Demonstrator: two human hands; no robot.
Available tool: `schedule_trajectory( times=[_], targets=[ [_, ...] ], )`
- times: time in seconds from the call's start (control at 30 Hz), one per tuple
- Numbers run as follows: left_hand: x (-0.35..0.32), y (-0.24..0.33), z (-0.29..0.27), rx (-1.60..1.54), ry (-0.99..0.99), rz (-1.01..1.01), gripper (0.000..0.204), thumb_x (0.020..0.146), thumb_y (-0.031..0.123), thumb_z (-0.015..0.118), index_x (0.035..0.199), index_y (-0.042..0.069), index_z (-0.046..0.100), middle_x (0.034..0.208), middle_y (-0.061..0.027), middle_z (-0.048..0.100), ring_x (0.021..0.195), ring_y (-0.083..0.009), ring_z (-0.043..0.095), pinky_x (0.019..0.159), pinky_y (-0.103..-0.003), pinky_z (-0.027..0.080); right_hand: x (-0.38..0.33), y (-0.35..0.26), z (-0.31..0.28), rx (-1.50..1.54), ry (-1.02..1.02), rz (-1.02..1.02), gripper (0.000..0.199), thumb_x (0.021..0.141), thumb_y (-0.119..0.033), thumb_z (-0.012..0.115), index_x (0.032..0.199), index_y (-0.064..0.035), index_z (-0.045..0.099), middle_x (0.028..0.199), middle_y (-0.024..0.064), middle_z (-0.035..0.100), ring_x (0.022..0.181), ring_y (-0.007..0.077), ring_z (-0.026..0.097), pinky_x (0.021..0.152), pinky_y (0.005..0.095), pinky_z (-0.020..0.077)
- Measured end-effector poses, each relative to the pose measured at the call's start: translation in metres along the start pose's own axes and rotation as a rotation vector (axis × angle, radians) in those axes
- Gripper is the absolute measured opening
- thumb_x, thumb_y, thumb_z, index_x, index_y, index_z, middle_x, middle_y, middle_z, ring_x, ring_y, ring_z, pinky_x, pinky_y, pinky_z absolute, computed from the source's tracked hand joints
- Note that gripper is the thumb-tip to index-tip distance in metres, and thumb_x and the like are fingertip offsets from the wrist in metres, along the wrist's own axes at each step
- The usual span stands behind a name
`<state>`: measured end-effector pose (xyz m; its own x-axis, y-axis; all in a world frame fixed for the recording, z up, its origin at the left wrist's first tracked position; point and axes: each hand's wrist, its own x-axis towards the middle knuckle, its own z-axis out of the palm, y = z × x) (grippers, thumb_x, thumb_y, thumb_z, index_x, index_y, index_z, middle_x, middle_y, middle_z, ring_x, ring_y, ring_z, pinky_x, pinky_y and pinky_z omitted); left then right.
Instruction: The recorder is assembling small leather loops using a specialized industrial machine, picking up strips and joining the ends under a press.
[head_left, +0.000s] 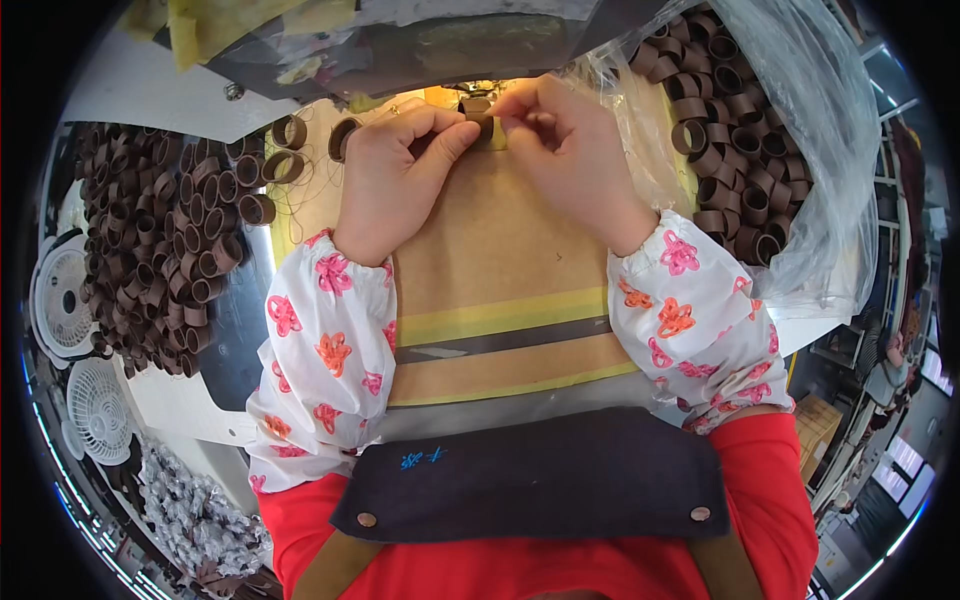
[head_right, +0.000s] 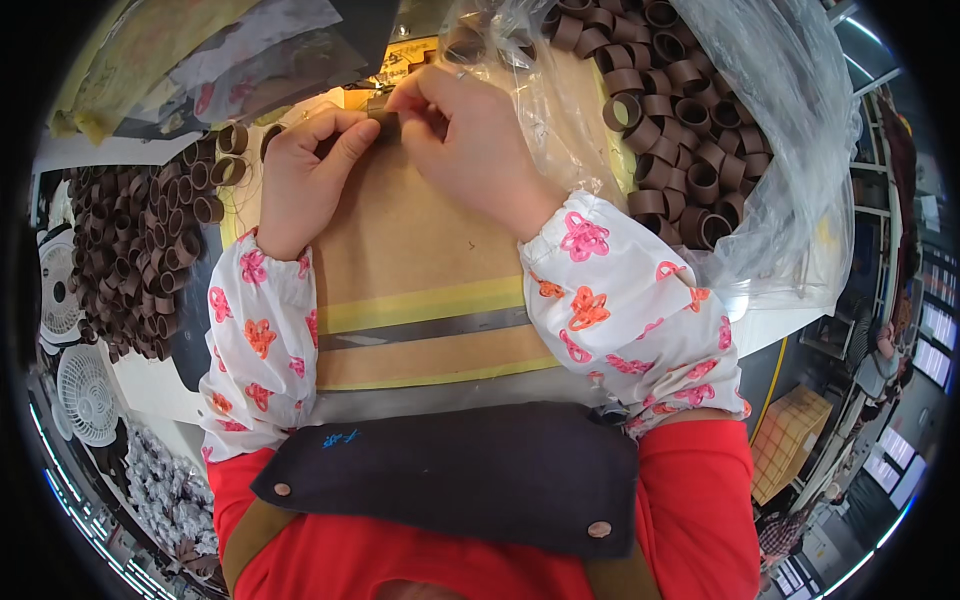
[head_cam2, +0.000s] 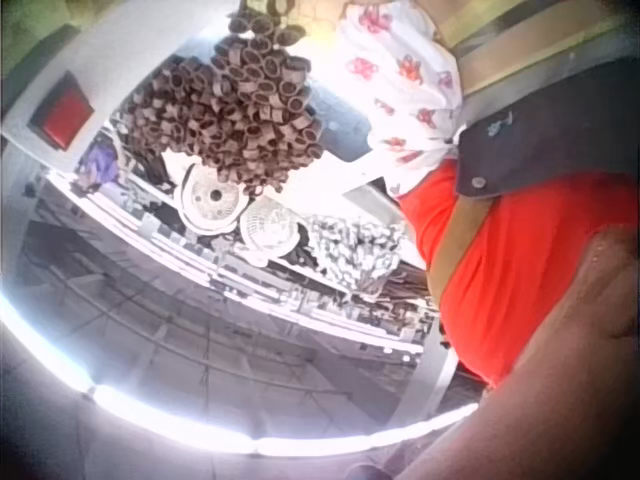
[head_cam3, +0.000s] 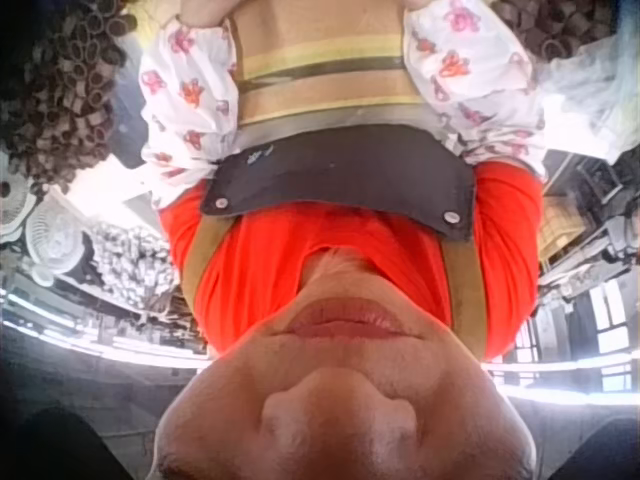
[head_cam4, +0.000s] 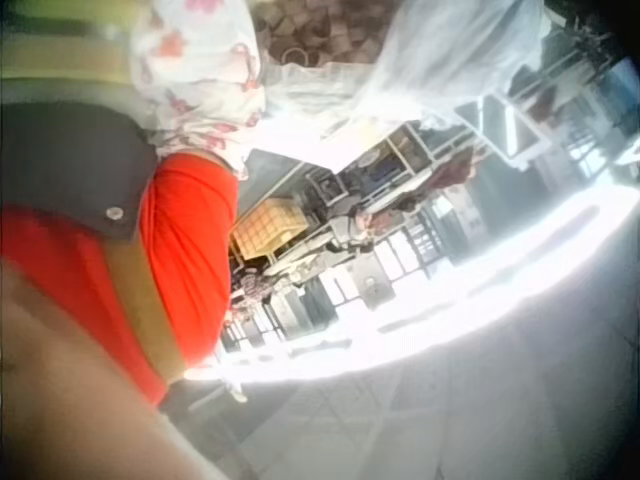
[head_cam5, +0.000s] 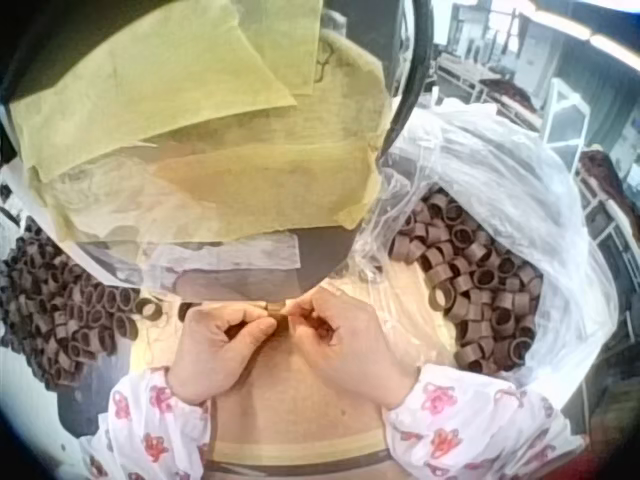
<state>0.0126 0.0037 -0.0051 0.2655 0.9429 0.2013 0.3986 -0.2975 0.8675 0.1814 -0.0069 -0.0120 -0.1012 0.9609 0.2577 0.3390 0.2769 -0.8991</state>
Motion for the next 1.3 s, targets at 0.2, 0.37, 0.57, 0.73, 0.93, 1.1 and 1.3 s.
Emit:
schedule_trajectory(
  times=[0.2, 0.37, 0.57, 0.73, 0.93, 1.1, 1.3],
  targets=[
    [0.0, -0.004, -0.002, -0.011, -0.047, 0.043, 0.016, 0.078, 0.014, 0.067, 0.084, 0.0, 0.065, 0.065, -0.0054, 0.062, 0.056, -0.0086, 0.054, 0.053, -0.024, 0.042, 0.0, -0.009, 0.004, -0.062, -0.067, -0.042, 0.018, 0.072, -0.004, 0.063, 0.088, -0.0031, 0.055, 0.072, 0.0068, 0.059, 0.059, 0.0163, 0.056, 0.054, 0.027, 0.0466],
    [-0.001, -0.001, -0.002, -0.021, 0.034, -0.022, 0.019, 0.077, 0.012, 0.068, 0.09, 0.0, 0.065, 0.064, -0.0031, 0.059, 0.055, -0.007, 0.052, 0.053, -0.022, 0.042, 0.0, -0.003, -0.005, -0.073, -0.114, -0.116, 0.021, 0.071, -0.001, 0.062, 0.09, -0.0029, 0.055, 0.073, 0.009, 0.06, 0.061, 0.0191, 0.059, 0.056, 0.0287, 0.0478],
    [-0.001, -0.002, 0.001, -0.071, 0.046, -0.054, 0.021, 0.074, 0.014, 0.07, 0.088, 0.0, 0.064, 0.063, -0.004, 0.059, 0.055, -0.0082, 0.053, 0.053, -0.022, 0.043, 0.003, 0.006, -0.01, -0.13, -0.118, -0.208, 0.011, 0.074, 0.002, 0.061, 0.084, -0.0005, 0.058, 0.082, 0.0084, 0.061, 0.065, 0.0151, 0.057, 0.057, 0.025, 0.0471],
    [0.005, -0.01, 0.007, 0.117, 0.117, 0.068, 0.026, 0.072, 0.018, 0.071, 0.088, -0.001, 0.065, 0.066, -0.0095, 0.062, 0.055, -0.0163, 0.059, 0.055, -0.027, 0.045, 0.01, 0.014, -0.01, -0.405, -0.099, -0.393, 0.008, 0.074, -0.002, 0.063, 0.081, -0.0004, 0.057, 0.079, 0.0115, 0.059, 0.064, 0.0225, 0.055, 0.056, 0.0313, 0.0443],
    [0.012, -0.002, 0.005, 0.214, 0.112, -0.097, 0.023, 0.075, 0.019, 0.07, 0.088, 0.0, 0.067, 0.073, -0.0064, 0.067, 0.065, -0.0067, 0.059, 0.062, -0.021, 0.046, 0.022, 0.004, -0.007, -0.326, -0.043, -0.345, 0.008, 0.072, -0.004, 0.061, 0.072, -0.0004, 0.054, 0.071, 0.015, 0.052, 0.067, 0.0326, 0.053, 0.059, 0.0395, 0.0433],
    [0.016, -0.006, 0.009, 0.212, 0.096, -0.126, 0.026, 0.075, 0.022, 0.07, 0.089, 0.001, 0.067, 0.072, -0.006, 0.067, 0.064, -0.0055, 0.058, 0.061, -0.02, 0.045, 0.025, 0.003, -0.01, -0.369, -0.067, -0.314, 0.011, 0.072, -0.004, 0.061, 0.068, 0.0012, 0.053, 0.071, 0.0159, 0.052, 0.067, 0.0332, 0.053, 0.059, 0.0394, 0.043],
    [0.016, -0.008, 0.008, 0.213, 0.078, -0.164, 0.027, 0.075, 0.024, 0.07, 0.089, 0.001, 0.067, 0.068, -0.0036, 0.065, 0.062, -0.004, 0.056, 0.058, -0.019, 0.044, 0.023, 0.001, -0.008, -0.405, -0.073, -0.288, 0.01, 0.072, -0.005, 0.061, 0.069, 0.0009, 0.053, 0.072, 0.0153, 0.053, 0.067, 0.0329, 0.054, 0.059, 0.0391, 0.0439]
  ],
)
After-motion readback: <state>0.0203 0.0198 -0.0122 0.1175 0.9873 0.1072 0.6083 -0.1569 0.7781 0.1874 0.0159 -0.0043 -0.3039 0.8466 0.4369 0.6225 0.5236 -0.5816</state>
